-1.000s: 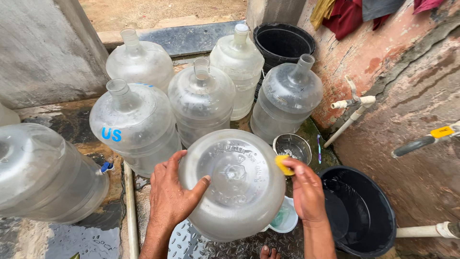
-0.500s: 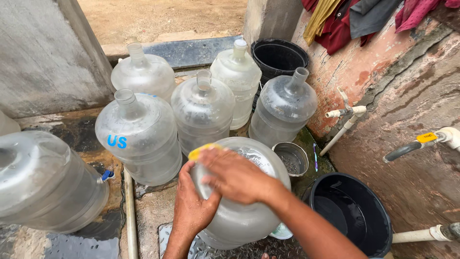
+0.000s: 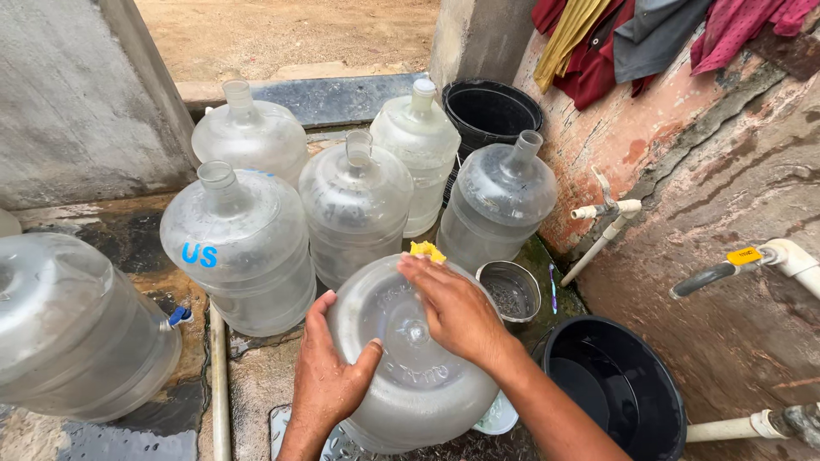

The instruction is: The person scrubs the exterior of a large transparent water dispenser bottle using a yellow sponge and soapy water. They rotate the bottle to clean different sides, then rinse it with water from a small white pitcher.

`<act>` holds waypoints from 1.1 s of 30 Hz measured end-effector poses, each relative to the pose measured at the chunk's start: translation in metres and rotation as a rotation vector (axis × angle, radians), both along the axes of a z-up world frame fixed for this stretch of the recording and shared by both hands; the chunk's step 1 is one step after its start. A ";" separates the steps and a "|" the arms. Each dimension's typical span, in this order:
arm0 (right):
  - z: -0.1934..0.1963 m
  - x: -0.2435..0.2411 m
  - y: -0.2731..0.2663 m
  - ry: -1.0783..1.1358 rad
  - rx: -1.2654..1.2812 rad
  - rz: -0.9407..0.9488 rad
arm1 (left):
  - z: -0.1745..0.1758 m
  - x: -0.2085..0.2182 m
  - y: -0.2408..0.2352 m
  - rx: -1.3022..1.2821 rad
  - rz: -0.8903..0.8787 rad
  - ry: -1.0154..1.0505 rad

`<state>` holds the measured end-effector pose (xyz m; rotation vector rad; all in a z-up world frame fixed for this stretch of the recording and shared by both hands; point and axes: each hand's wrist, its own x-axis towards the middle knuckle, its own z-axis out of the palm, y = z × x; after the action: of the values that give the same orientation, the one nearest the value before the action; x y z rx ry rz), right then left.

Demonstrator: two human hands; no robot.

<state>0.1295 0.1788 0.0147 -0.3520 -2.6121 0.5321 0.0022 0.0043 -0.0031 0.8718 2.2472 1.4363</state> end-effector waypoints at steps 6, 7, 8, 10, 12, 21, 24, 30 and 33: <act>0.022 0.031 -0.008 -0.026 -0.297 0.031 | -0.004 0.009 0.006 0.006 -0.021 0.032; 0.026 0.030 -0.009 -0.032 -0.226 -0.010 | -0.004 0.012 0.007 0.005 -0.022 0.042; 0.030 0.027 -0.008 -0.038 -0.155 -0.051 | -0.005 0.013 0.009 0.024 -0.023 0.065; 0.039 0.020 -0.015 -0.032 -0.137 -0.069 | -0.006 0.017 0.009 0.057 -0.033 0.112; 0.048 0.014 -0.029 -0.003 -0.234 -0.026 | -0.006 0.019 0.009 0.042 -0.011 0.096; -0.047 0.109 0.016 0.260 -0.604 -0.319 | 0.019 0.002 -0.004 -0.157 0.026 0.179; -0.156 0.140 0.052 0.464 -0.931 -0.594 | 0.034 -0.004 -0.012 -0.525 0.043 0.172; -0.350 0.135 0.043 -0.557 -0.557 -0.953 | 0.033 -0.016 -0.017 -0.176 -0.122 0.505; -0.373 0.127 0.046 -0.664 -0.739 -0.925 | 0.021 -0.014 -0.011 -0.050 -0.152 0.398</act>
<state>0.2568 0.2250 -0.3580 -2.1168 -2.2651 1.1186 -0.0118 -0.0069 0.0184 1.3810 2.4137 1.2181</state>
